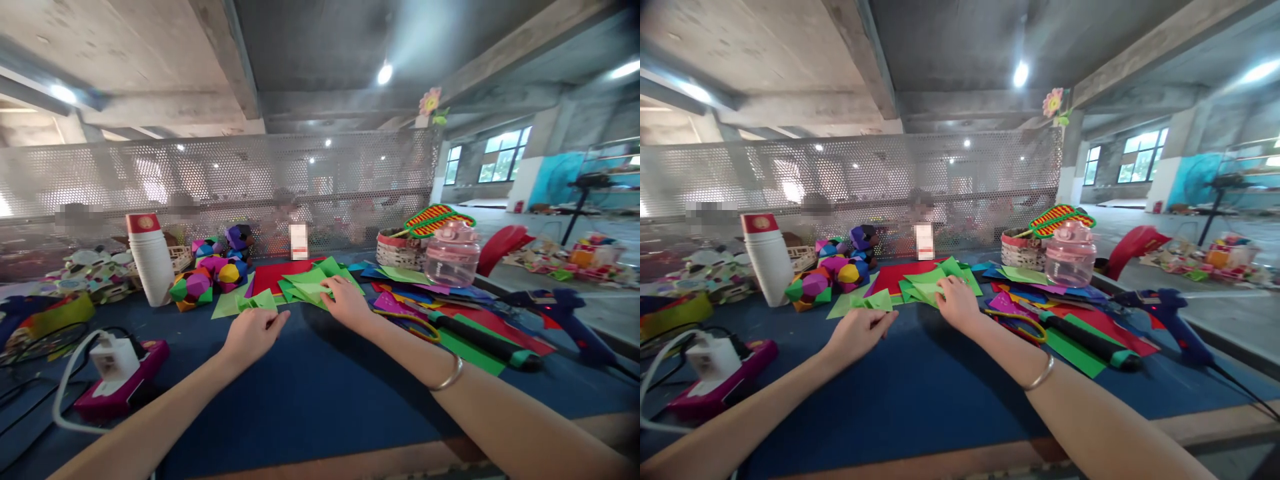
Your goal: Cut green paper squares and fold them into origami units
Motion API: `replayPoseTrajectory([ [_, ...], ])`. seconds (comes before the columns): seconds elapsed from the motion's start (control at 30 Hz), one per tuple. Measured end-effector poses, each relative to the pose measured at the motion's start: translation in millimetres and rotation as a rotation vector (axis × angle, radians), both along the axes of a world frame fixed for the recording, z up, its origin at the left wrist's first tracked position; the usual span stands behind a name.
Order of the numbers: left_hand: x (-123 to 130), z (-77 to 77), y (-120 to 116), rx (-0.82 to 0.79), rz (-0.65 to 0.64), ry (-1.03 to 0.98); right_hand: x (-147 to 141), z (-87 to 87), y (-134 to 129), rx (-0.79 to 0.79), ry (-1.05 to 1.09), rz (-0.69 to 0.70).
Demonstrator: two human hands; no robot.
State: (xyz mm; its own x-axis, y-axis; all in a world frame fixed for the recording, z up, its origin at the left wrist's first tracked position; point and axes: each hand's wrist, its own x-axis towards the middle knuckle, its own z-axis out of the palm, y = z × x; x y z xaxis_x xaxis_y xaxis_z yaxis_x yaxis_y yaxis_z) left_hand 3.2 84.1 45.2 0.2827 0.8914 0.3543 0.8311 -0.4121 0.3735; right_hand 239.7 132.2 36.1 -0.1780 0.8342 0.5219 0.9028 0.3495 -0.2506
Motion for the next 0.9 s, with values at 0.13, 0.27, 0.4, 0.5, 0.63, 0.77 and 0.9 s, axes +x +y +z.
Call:
replayPoseTrajectory([
  [0.13, 5.9, -1.9, -6.5, 0.023, -0.071, -0.027, 5.0, -3.7, 9.6, -0.022, -0.099, -0.012],
  [0.27, 2.8, -1.7, -6.1, 0.032, -0.095, -0.052, -1.2, -7.8, 12.4, -0.065, -0.161, 0.016],
  [0.4, 2.5, -2.9, -5.8, 0.021, -0.108, -0.074, -2.8, -7.3, 16.4, -0.073, -0.171, 0.004],
  [0.5, 5.3, -3.3, -7.2, 0.007, -0.117, -0.095, -0.6, -8.4, 19.2, -0.075, -0.195, 0.000],
  [0.63, 6.9, -2.3, -9.4, -0.016, -0.122, -0.145, 2.6, -11.1, 20.9, -0.071, -0.229, 0.008],
  [0.77, 4.9, -2.4, -8.6, -0.077, -0.147, -0.255, 3.2, -3.5, 19.6, 0.007, -0.243, 0.051],
  [0.9, 4.7, -4.7, -1.1, -0.211, -0.179, -0.462, -4.3, 12.9, 7.5, 0.161, -0.217, 0.095],
])
